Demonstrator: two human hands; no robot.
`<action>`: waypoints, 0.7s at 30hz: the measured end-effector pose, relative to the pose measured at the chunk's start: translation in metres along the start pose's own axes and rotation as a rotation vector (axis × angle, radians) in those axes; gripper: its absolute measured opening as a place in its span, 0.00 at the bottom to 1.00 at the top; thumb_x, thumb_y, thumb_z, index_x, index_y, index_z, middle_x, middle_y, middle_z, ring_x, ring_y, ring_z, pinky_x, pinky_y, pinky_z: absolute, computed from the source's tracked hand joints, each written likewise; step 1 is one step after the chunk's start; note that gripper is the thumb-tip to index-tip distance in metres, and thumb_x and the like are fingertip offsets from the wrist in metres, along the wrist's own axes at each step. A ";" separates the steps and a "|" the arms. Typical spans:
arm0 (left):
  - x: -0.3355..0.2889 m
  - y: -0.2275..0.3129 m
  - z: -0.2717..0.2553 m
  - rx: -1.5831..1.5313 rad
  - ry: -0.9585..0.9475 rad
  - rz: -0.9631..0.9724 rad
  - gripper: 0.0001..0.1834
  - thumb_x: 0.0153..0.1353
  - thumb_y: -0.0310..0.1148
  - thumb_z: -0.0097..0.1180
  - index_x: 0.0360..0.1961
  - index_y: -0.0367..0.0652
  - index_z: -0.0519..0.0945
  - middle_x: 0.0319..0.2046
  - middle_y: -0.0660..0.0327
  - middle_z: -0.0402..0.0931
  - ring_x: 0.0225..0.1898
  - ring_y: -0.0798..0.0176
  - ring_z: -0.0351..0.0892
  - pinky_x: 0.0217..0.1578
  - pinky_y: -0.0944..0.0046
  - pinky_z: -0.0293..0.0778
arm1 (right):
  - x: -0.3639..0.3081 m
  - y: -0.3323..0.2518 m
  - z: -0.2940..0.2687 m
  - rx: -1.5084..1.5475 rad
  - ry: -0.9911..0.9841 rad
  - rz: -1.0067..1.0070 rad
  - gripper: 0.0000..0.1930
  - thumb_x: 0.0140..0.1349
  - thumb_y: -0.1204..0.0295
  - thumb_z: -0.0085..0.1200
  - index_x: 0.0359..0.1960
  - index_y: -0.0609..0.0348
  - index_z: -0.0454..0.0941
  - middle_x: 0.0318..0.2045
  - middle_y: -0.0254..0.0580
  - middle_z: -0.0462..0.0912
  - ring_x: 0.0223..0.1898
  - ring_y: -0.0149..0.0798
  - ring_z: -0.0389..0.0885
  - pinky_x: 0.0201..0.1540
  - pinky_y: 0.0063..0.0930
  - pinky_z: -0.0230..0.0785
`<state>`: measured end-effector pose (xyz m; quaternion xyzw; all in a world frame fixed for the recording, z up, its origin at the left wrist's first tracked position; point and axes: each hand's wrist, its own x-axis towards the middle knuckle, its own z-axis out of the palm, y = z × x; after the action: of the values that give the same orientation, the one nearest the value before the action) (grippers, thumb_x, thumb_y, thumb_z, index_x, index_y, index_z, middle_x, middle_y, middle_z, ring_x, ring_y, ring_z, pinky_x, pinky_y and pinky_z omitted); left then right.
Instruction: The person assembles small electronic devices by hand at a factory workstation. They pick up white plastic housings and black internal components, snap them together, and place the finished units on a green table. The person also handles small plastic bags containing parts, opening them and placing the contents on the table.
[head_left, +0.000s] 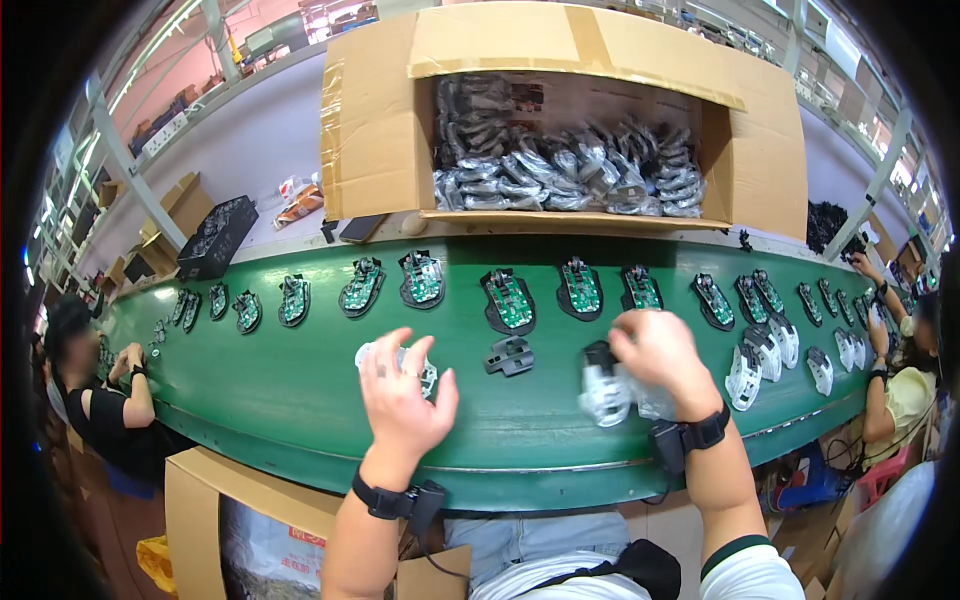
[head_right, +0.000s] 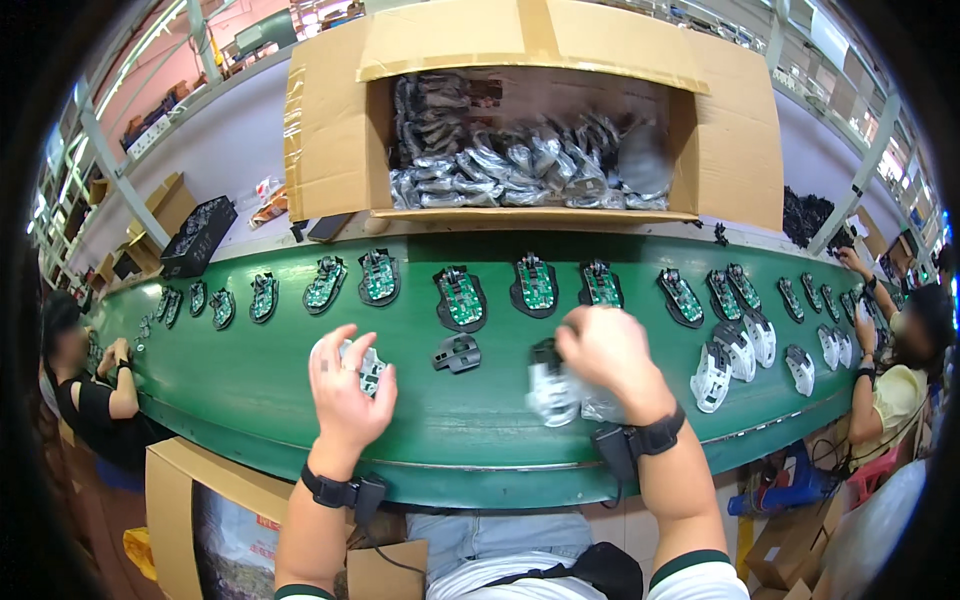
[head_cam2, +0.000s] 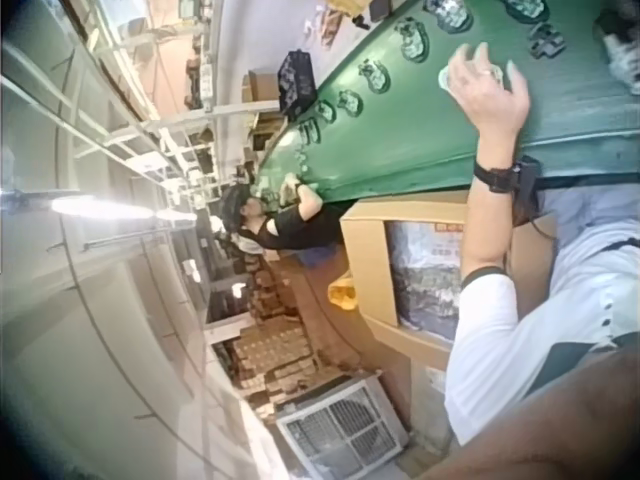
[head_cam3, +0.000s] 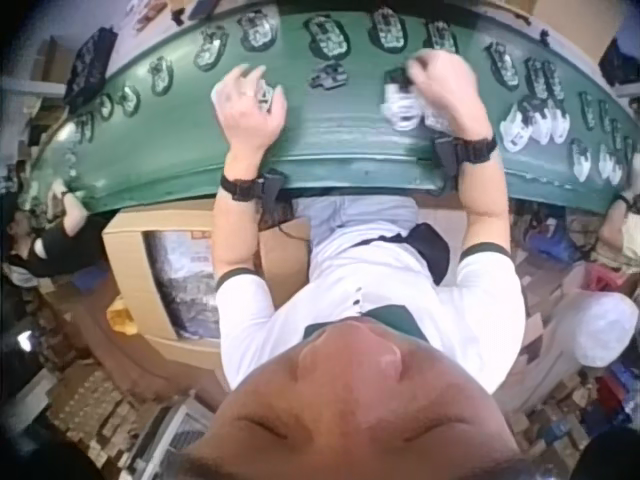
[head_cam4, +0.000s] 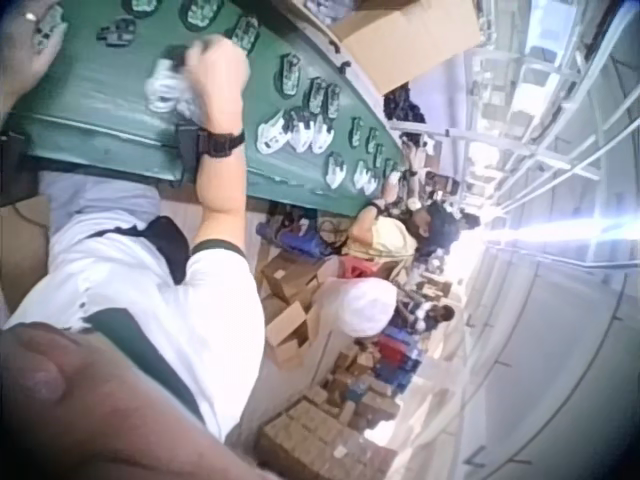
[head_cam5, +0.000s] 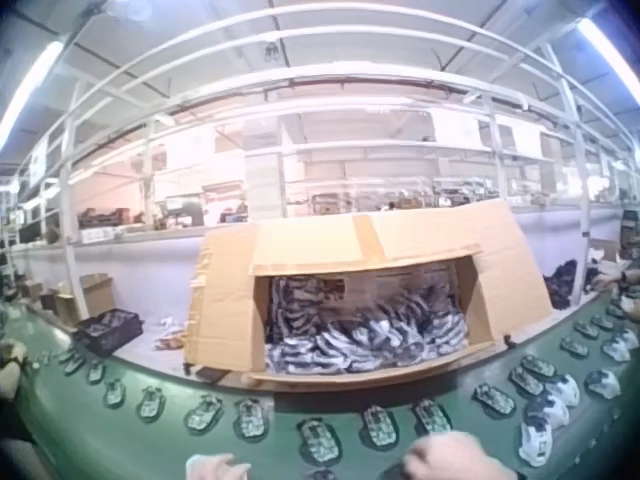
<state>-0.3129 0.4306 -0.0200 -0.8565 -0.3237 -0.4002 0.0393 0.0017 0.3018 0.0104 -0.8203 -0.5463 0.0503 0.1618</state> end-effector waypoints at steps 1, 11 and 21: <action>-0.003 -0.008 0.003 0.093 -0.071 -0.042 0.29 0.56 0.38 0.67 0.57 0.37 0.78 0.56 0.44 0.75 0.58 0.41 0.73 0.62 0.46 0.67 | -0.004 0.009 0.003 -0.071 0.288 -0.024 0.15 0.62 0.61 0.60 0.43 0.59 0.86 0.37 0.50 0.87 0.40 0.53 0.86 0.46 0.45 0.80; -0.009 -0.011 0.014 -0.209 -0.178 -0.167 0.26 0.56 0.42 0.71 0.52 0.39 0.81 0.42 0.50 0.85 0.42 0.46 0.84 0.42 0.52 0.80 | -0.024 -0.087 0.064 0.040 -0.106 -0.426 0.30 0.63 0.51 0.63 0.64 0.46 0.72 0.69 0.65 0.66 0.39 0.63 0.87 0.40 0.49 0.83; -0.022 0.012 0.021 -0.875 -0.195 -0.470 0.21 0.58 0.30 0.64 0.51 0.31 0.77 0.35 0.46 0.87 0.36 0.58 0.89 0.38 0.61 0.82 | -0.032 -0.065 0.054 0.158 -0.101 -0.350 0.21 0.57 0.56 0.69 0.48 0.46 0.76 0.61 0.49 0.75 0.40 0.55 0.87 0.41 0.48 0.82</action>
<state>-0.3023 0.4170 -0.0479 -0.7300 -0.3118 -0.4147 -0.4448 -0.0822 0.3072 -0.0225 -0.6941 -0.6821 0.1054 0.2045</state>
